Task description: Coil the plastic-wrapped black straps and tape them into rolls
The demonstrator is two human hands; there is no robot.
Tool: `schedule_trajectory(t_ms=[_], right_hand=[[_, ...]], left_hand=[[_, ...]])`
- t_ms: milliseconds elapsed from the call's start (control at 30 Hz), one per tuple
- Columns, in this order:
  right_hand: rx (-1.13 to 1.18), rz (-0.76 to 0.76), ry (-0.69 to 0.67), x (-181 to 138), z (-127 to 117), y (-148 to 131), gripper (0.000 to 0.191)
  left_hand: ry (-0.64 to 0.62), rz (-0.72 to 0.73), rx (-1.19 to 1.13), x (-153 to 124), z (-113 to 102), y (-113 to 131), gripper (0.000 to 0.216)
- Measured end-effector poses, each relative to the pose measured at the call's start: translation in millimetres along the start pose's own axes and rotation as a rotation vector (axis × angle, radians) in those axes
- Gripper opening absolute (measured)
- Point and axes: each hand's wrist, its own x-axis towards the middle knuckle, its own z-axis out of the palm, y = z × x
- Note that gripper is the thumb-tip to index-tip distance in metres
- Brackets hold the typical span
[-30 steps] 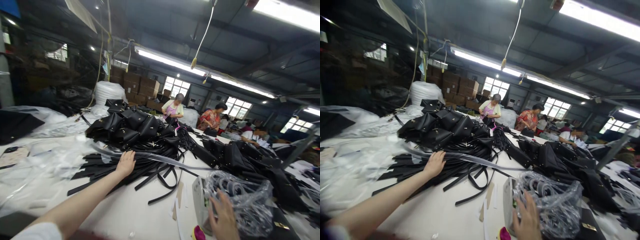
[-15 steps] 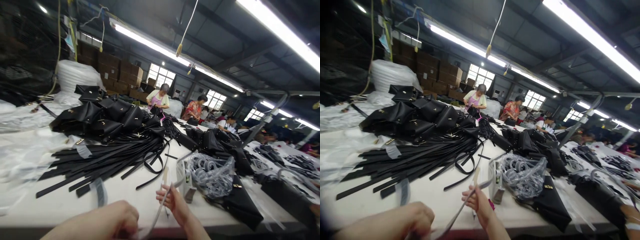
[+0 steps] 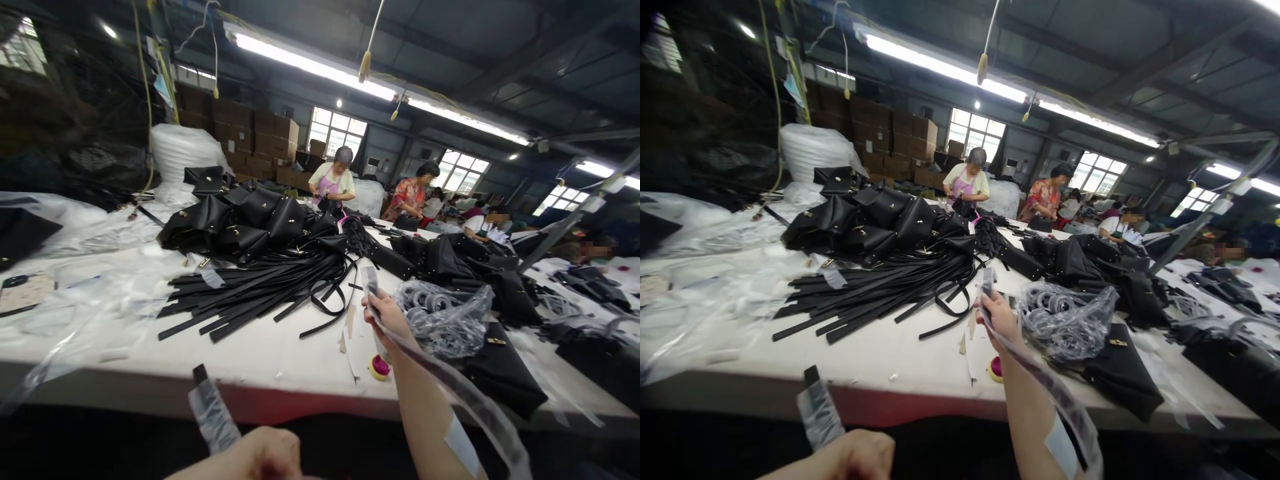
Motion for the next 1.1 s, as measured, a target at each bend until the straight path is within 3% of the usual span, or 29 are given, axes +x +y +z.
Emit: schedule_trajectory(t_ms=[67,133,200,267,333,367,433,533,600,733,933,1100], right_hand=[[-0.168,0.035,-0.197,-30.2,10.5,-14.7,0.027],[-0.329,0.119,-0.337,-60.3,10.6,-23.1,0.029],[-0.436,0.225,-0.393,-86.4,1.1,-20.3,0.029],[-0.532,0.338,-0.489,-106.5,-13.5,-7.9,0.027],[-0.620,0.429,-0.635,-121.0,-28.7,6.9,0.027],[-0.654,0.456,-0.702,-126.4,-35.5,12.6,0.027],[-0.699,0.454,-0.770,-133.6,-47.8,17.3,0.026],[-0.730,0.397,-0.706,-134.6,-64.9,9.9,0.026],[-0.757,0.386,-0.650,-129.8,-76.2,1.7,0.029],[-0.836,0.444,-0.669,-116.9,-91.6,-10.5,0.031],[-0.929,0.469,-0.731,-100.4,-92.5,-15.5,0.033],[-0.929,0.427,-0.788,-80.0,-86.4,-13.0,0.036]], left_hand=[[-0.020,0.074,0.042,25.3,33.4,2.6,0.016],[-0.002,0.162,0.163,38.2,47.3,10.7,0.013],[0.116,0.281,0.277,40.8,39.3,24.9,0.022],[0.343,0.387,0.383,40.5,17.9,40.1,0.029],[0.505,0.385,0.502,44.1,-5.2,49.3,0.040],[0.485,0.339,0.533,47.8,-14.6,49.8,0.048],[0.222,0.191,0.473,57.1,-26.8,41.8,0.052],[-0.298,-0.052,0.128,64.7,-31.2,13.5,0.039],[-0.473,-0.176,-0.120,61.3,-30.7,-7.2,0.039],[-0.582,-0.334,-0.416,41.4,-36.1,-35.2,0.037],[-0.749,-0.444,-0.576,7.5,-50.0,-52.7,0.036],[-0.645,-0.500,-0.617,-1.9,-52.1,-55.1,0.033]])
